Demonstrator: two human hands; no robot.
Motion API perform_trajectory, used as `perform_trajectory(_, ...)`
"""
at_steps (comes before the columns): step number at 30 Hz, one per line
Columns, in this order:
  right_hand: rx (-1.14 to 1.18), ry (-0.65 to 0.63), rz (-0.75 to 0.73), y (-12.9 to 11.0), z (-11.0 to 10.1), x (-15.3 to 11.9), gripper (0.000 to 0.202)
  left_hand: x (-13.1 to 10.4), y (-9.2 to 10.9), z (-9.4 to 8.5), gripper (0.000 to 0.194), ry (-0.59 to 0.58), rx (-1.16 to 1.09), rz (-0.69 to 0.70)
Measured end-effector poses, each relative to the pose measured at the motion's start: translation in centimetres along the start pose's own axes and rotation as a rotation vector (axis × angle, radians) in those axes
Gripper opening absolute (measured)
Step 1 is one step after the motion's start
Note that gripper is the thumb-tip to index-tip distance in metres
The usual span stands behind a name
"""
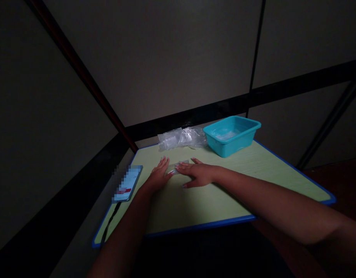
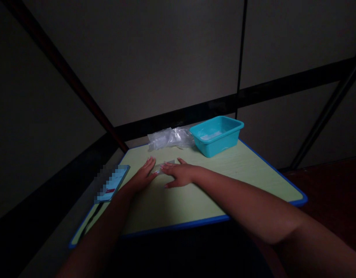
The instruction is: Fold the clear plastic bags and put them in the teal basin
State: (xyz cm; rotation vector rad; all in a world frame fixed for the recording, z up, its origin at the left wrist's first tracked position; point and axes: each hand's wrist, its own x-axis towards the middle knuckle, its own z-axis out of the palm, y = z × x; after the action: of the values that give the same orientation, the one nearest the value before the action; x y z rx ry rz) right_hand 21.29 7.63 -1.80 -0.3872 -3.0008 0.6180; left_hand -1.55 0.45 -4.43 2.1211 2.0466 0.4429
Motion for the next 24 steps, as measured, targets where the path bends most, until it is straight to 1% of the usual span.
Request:
perform_trajectory(2, -0.036, 0.023, 0.052, 0.2, 0.0, 0.0, 0.083, -0.1, 0.0, 0.0, 0.065, -0.060, 0.018, -0.023)
perform_trajectory(4, -0.072, 0.031, 0.117, 0.5, 0.2, 0.1, 0.086, -0.2, 0.0, 0.0, 0.063, -0.083, 0.017, -0.046)
perform_trajectory(6, -0.093, 0.002, 0.172, 0.7, 0.5, 0.2, 0.088, -0.3, 0.1, -0.1, 0.064, -0.061, 0.004, -0.068)
perform_trajectory(9, -0.090, -0.045, 0.207, 0.7, 0.8, 0.3, 0.088, -0.3, 1.1, -0.1, 0.067, 0.033, 0.005, -0.073)
perform_trajectory(11, -0.084, -0.045, 0.207, 0.7, 0.8, 0.3, 0.089, -0.3, 2.4, 0.2, 0.067, 0.088, 0.022, -0.031)
perform_trajectory(13, -0.089, -0.040, 0.203, 0.5, 0.8, 0.4, 0.089, -0.2, 4.1, 0.7, 0.066, 0.105, 0.031, 0.062)
perform_trajectory(16, -0.114, -0.045, 0.192, 0.5, 0.6, 0.4, 0.084, -0.1, 6.5, 1.6, 0.067, 0.053, 0.022, 0.223)
perform_trajectory(18, -0.124, -0.055, 0.178, 0.5, 0.5, 0.3, 0.081, 0.0, 7.4, 2.1, 0.070, 0.002, 0.019, 0.251)
perform_trajectory(21, -0.117, -0.055, 0.184, 0.4, 0.4, 0.3, 0.081, 0.0, 7.3, 2.6, 0.069, -0.029, 0.039, 0.188)
perform_trajectory(24, -0.111, -0.054, 0.211, 0.3, 0.4, 0.2, 0.084, 0.0, 6.5, 3.0, 0.068, -0.016, 0.090, 0.067)
